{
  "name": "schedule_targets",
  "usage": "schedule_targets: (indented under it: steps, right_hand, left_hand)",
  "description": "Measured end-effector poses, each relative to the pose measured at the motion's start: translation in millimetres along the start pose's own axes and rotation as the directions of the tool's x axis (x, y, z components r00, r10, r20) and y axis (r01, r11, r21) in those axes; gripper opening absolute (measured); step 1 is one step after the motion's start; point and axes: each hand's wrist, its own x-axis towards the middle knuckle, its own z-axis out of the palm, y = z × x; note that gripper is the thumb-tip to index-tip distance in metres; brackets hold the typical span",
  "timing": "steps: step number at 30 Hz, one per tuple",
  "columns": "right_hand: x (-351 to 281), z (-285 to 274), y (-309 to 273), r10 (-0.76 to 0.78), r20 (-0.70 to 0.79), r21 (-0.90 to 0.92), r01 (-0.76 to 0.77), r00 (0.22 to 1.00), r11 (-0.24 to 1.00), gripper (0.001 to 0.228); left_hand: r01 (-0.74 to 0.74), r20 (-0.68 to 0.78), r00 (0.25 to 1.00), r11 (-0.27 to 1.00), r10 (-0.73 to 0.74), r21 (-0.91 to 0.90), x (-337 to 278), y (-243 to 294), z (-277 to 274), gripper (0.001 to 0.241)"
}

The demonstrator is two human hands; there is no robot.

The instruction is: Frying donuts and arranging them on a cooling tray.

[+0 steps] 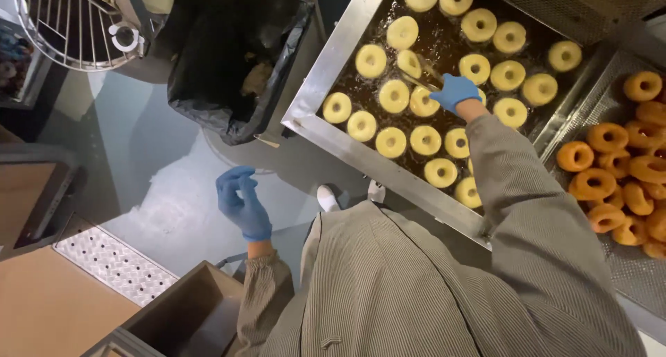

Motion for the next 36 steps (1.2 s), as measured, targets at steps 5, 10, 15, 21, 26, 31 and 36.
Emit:
schedule_targets:
  steps: [5,10,15,21,26,31,36]
  right_hand:
    - [-42.6,-19.0,1.8,0.031,-0.117,0.171,-0.011,0.993,0.985,0.066]
    - [-71.7,-21.5,-75.9,-0.119,-0.148,-0.004,0.120,0.982,0.993,0.059]
    - [14.0,57.9,-77.8,-0.131,-0.171,-0.177,0.100,0.976,0.979,0.066]
    - [-65.1,7.9,-30.8,-0.110,-0.168,0.126,0.132,0.980,0.983,0.062]
    - [-85.3,60.1,-19.3,0.007,-0.035,-0.099,-0.010,0.999,0.995,0.067]
    - [-120.1,50.1,-9.8,0.025,0.021,0.200,-0.029,0.999,0.979,0.080]
    - [-177.1,9.5,-12.6,0.146,-0.058,0.177,-0.134,0.988,0.975,0.067]
  left_hand:
    - [-0.055,0.027,0.998,0.998,0.054,0.009,5.0,8.8,-3.0,0.030]
    - [-0.047,0.049,0.998,0.999,0.046,0.005,0.9,1.3,-3.8,0.024]
    - [-0.072,0.092,0.993,0.996,0.076,-0.054,8.1,12.3,-0.5,0.017]
    - [-0.232,0.095,0.967,0.972,0.235,-0.046,15.1,-3.1,-26.8,0.014]
    - [-0.150,0.085,0.985,0.988,0.152,-0.037,14.5,-14.1,-24.6,0.020]
    - [-0.183,0.130,0.972,0.979,0.194,-0.092,25.1,-8.7,-16.7,0.017]
    - [-0.163,0.120,0.977,0.982,0.174,-0.096,26.3,-9.4,-16.7,0.015]
